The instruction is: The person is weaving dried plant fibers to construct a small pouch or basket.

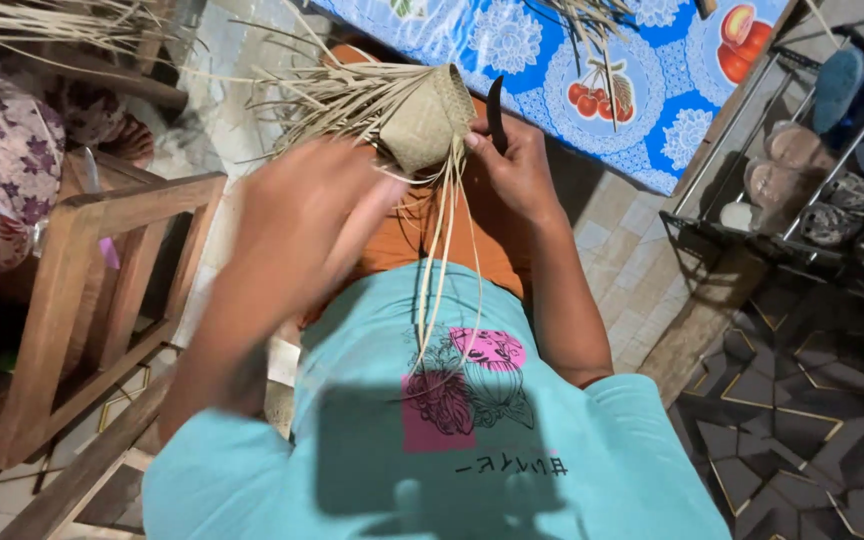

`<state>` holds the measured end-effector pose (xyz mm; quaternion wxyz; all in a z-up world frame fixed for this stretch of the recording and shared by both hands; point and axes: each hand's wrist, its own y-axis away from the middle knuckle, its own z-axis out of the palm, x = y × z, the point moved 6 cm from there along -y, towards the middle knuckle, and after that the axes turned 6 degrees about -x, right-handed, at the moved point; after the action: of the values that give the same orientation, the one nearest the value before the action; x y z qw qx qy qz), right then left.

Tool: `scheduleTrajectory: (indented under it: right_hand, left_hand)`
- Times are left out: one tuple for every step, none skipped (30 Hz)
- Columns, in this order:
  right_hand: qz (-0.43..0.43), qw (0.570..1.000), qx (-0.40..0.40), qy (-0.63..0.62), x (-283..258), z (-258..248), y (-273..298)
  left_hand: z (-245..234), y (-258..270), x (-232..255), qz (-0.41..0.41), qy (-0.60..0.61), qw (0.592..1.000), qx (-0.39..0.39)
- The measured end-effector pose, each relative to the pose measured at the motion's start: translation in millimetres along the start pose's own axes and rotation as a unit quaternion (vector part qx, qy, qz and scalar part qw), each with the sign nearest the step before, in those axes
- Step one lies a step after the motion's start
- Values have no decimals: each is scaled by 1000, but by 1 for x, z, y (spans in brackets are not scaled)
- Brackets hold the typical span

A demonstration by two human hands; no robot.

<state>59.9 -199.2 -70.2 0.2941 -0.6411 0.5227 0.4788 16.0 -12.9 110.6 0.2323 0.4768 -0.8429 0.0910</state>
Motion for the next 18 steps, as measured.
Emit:
scheduleTrajectory:
  right_hand:
    - [-40, 999, 18, -9, -8, -1, -1]
    - [-79, 996, 36, -17, -16, -2, -1]
    - [-80, 996, 38, -16, -18, -2, -3]
    - [-87, 995, 40, 7, -21, -2, -4]
    - [-93, 994, 40, 29, -24, -1, -4]
    - [-92, 994, 41, 30, -25, -1, -5]
    - [-86, 994, 41, 47, -24, 0, -6]
    - [-80, 994, 40, 64, -24, 0, -8]
    - [-82, 994, 41, 64, -25, 0, -8]
    - [-72, 994, 43, 69, -24, 0, -9]
    - [-62, 995, 42, 73, -23, 1, -9]
    - [-63, 995, 40, 73, -24, 0, -10]
    - [-59, 994, 37, 78, -24, 0, -10]
    - [-55, 994, 34, 84, -24, 0, -10]
    - [-54, 994, 32, 84, -26, 2, -9]
    - [-49, 995, 29, 85, -28, 3, -8]
    - [-45, 995, 31, 87, -31, 1, -9]
    - [-45, 994, 34, 89, -29, 0, -11]
  left_hand:
    - [29, -17, -18, -29, 48, 998, 1]
    - [58, -35, -36, -58, 96, 994, 3]
    - [77, -44, -42, -56, 96, 994, 4]
    - [100, -52, -54, -114, 105, 988, -18]
    - [123, -58, -66, -173, 113, 978, -41]
    - [132, -64, -66, -172, 114, 978, -41]
    - [138, -69, -69, -196, 121, 973, -24]
    - [144, -74, -72, -220, 127, 967, -6]
    - [153, -76, -75, -219, 127, 967, -4]
    - [161, -78, -79, -228, 115, 967, 10]
    - [169, -78, -84, -240, 104, 965, 24]
    - [161, -77, -81, -241, 104, 965, 25]
    - [157, -76, -79, -241, 139, 960, 7]
    - [154, -74, -76, -241, 174, 955, -11]
    - [156, -73, -79, -243, 175, 954, -11]
    - [157, -72, -81, -245, 170, 954, -7]
    - [157, -74, -84, -242, 163, 956, -2]
    - [153, -76, -84, -239, 163, 957, -1]
